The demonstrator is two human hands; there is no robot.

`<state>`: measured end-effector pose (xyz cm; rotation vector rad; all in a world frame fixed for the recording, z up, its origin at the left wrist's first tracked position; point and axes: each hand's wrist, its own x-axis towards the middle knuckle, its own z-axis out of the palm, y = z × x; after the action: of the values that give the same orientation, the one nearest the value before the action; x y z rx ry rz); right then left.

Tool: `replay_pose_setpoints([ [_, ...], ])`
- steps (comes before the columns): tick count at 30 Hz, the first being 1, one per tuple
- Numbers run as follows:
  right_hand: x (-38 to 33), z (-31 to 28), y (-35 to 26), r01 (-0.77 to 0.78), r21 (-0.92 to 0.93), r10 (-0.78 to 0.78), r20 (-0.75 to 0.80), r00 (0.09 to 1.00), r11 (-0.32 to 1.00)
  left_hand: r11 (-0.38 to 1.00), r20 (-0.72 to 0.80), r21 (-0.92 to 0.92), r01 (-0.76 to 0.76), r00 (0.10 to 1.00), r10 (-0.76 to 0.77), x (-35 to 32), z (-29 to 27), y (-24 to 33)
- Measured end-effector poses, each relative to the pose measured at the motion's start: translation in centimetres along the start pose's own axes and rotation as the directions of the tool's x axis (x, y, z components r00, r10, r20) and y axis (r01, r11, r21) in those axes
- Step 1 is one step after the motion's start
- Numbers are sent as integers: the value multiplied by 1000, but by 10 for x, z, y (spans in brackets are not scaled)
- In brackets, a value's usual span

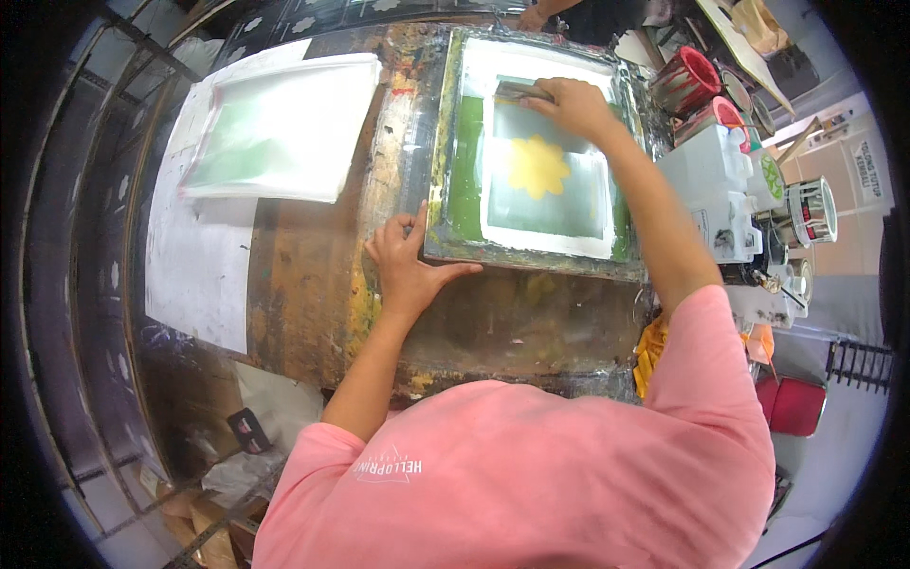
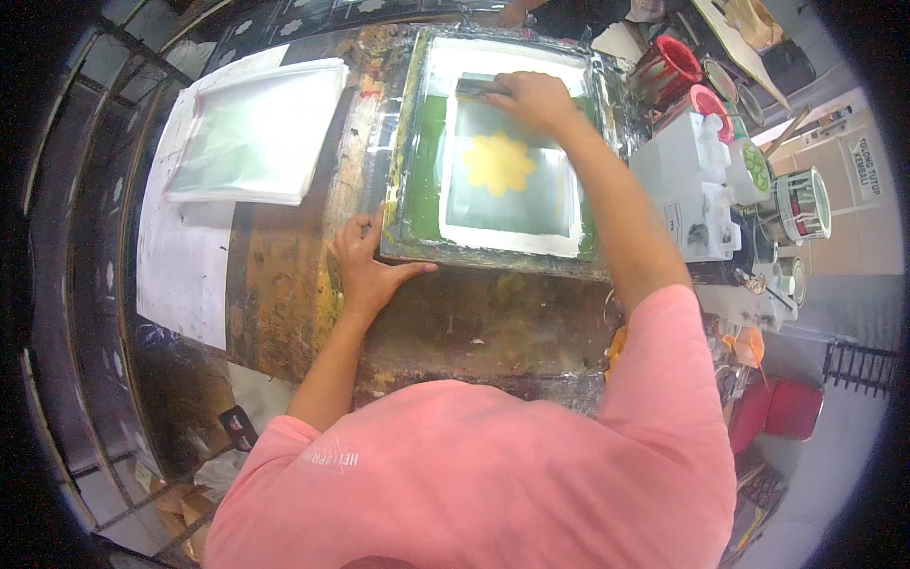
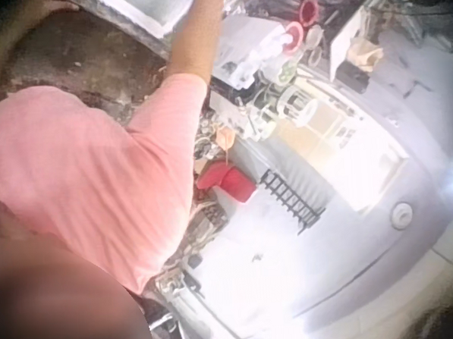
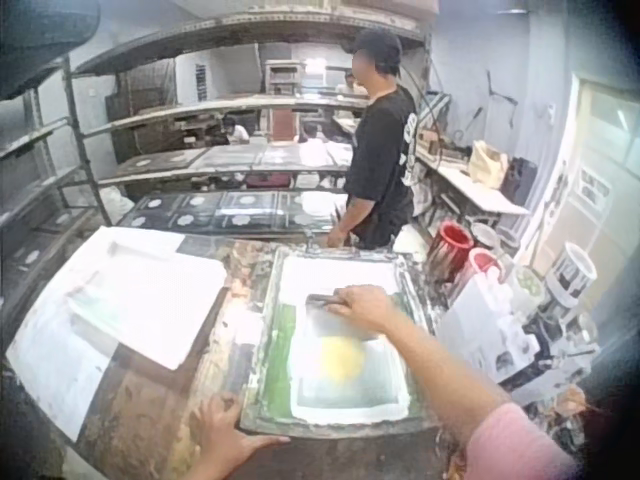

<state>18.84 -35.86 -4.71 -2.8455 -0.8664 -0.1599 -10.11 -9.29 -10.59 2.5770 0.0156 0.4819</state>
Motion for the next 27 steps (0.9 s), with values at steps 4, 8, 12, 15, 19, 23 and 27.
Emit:
replay_pose_setpoints([
  [4, 26, -10, 20, -6, 30, 4, 67, 998, 1000, 990, 42, -118, 75, 997, -71, 0, 0, 1],
  [8, 7, 13, 5, -17, -91, 6, -113, 994, 996, 991, 63, -109, 80, 995, -74, -1, -2, 2],
  [12, -48, 11, -30, -31, -102, 24, -74, 997, 994, 991, 37, -119, 58, 998, -54, -3, -1, 3],
  [15, -109, -4, -74, -29, -67, 23, -85, 996, 997, 990, 21, -137, 46, 999, -43, -3, 0, 2],
  [19, -182, -26, -123, -39, -21, 38, -23, 999, 999, 987, 46, -148, 59, 998, -53, -4, 3, -2],
  [23, -186, -54, -131, 66, 8, -64, -149, 987, 998, 984, -47, -179, -8, 999, 0, -1, 0, 4],
  [27, -186, -89, -139, 79, 16, -75, -174, 982, 997, 781, -25, -615, 110, 987, -159, 17, -16, 30],
])
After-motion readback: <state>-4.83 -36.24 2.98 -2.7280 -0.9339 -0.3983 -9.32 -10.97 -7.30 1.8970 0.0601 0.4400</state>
